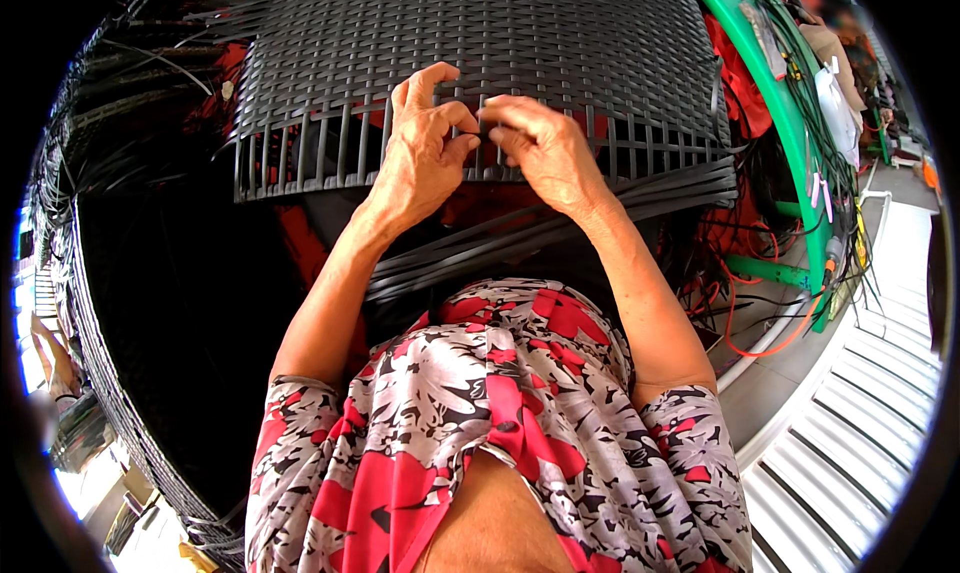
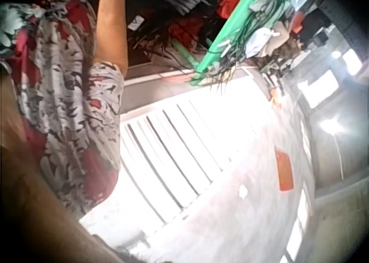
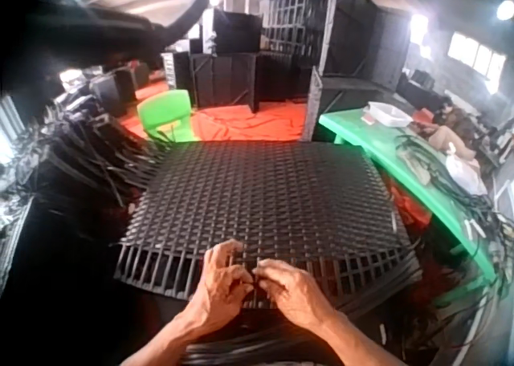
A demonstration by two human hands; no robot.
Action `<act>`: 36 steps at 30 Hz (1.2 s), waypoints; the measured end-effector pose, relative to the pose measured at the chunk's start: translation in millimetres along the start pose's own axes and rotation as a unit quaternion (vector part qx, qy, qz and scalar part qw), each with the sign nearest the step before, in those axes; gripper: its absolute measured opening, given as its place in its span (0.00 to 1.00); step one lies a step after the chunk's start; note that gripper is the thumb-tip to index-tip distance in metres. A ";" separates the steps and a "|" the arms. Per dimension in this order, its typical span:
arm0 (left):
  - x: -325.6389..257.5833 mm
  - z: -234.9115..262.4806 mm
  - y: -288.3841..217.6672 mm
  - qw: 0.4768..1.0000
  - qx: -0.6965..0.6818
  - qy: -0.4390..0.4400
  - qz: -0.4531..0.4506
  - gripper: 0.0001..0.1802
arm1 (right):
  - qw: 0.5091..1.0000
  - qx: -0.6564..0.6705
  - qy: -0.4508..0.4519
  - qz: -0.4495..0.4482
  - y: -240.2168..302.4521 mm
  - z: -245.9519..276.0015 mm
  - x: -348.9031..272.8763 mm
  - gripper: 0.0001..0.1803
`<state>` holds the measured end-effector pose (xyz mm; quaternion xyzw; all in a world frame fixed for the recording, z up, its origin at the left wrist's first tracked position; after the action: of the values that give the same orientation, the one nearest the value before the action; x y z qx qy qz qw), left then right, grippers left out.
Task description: The person weaves synthetic rattan strips through a black plastic furniture frame by hand. They repeatedly thread the strips into the pre-existing grid of the frame and pull them tight.
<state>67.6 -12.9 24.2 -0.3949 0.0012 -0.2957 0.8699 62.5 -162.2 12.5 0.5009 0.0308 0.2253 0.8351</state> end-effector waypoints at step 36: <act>-29.1 1.6 62.4 0.963 0.210 0.020 0.167 0.17 | 0.980 -0.132 0.109 -0.101 3.6 -49.3 56.6 0.04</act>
<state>76.0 35.2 -24.3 -0.1919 0.0220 -0.1478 0.9700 98.3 -97.2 0.9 0.3529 0.1422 0.1947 0.9041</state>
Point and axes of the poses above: each hand's wrist, its own x-axis towards the middle knuckle, its own z-axis out of the back of the hand, y = z × x, the point moved 5 cm from there along x, towards the middle knuckle, and after that the axes turned 13 degrees about y, right-handed, at the moved point
